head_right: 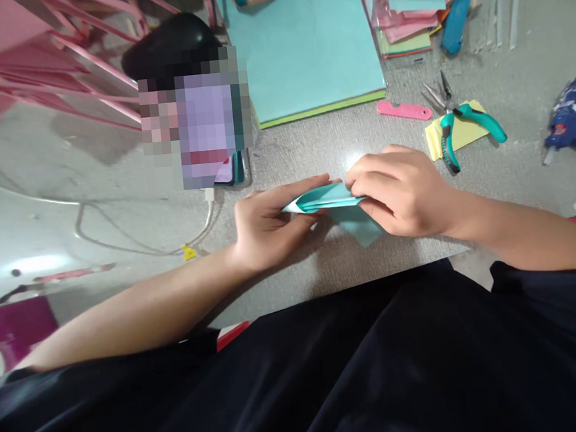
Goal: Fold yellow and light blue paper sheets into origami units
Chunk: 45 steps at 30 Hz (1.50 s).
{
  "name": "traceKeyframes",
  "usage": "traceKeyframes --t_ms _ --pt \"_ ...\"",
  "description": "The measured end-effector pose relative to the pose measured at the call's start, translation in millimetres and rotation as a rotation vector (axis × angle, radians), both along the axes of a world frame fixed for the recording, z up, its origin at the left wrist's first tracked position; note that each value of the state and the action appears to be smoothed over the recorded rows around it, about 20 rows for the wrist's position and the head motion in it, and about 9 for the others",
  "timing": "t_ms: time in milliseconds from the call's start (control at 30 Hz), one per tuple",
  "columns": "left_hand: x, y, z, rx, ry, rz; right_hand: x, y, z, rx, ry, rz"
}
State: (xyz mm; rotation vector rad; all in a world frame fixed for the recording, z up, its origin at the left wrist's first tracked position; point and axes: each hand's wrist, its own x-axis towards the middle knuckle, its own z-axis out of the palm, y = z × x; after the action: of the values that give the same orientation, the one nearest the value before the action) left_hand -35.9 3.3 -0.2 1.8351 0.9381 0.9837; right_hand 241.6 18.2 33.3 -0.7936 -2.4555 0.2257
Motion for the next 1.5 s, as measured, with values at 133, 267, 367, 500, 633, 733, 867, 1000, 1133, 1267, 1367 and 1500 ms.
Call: traceKeyframes --t_ms 133,267,367,500,633,733,867,1000,1133,1267,1367,1500 --pt "-1.7 4.3 2.6 0.029 0.124 0.005 -0.1 -2.8 -6.3 0.153 -0.083 -0.038" --pt "-2.5 5.7 3.1 0.171 0.134 -0.045 -5.9 -5.1 -5.3 0.255 -0.103 -0.057" --pt "-3.5 6.1 0.1 0.253 0.175 -0.085 -10.5 -4.7 -2.6 0.344 -0.050 -0.013" --pt "-5.5 5.8 -7.4 0.325 0.229 -0.102 -15.1 -2.9 -0.6 0.427 -0.027 0.016" --pt "-5.7 5.7 -14.0 0.419 0.195 -0.136 -14.3 -2.1 -2.0 0.427 -0.042 0.020" --pt "-4.9 6.5 -15.4 0.460 0.143 -0.163 -9.4 -2.3 -2.8 0.382 -0.096 0.039" --pt "-4.4 7.7 -14.8 0.477 0.114 -0.201 -4.8 -2.4 -2.5 0.300 -0.103 0.046" --pt "-4.4 8.1 -14.9 0.501 0.118 -0.201 -7.5 -0.1 -5.5 0.310 -0.027 0.058" --pt "-3.4 8.7 -15.3 0.509 0.086 -0.226 -12.2 2.3 -10.1 0.304 0.068 0.090" --pt "-2.1 9.3 -17.5 0.494 0.024 -0.284 -11.3 1.9 -10.7 0.273 0.048 0.089" --pt "-2.1 10.0 -20.3 0.485 -0.021 -0.315 -7.7 1.4 -8.5 0.287 0.022 0.119" --pt "-2.0 12.0 -21.8 0.500 -0.048 -0.320 -3.6 2.4 -2.8 0.313 -0.055 0.114"
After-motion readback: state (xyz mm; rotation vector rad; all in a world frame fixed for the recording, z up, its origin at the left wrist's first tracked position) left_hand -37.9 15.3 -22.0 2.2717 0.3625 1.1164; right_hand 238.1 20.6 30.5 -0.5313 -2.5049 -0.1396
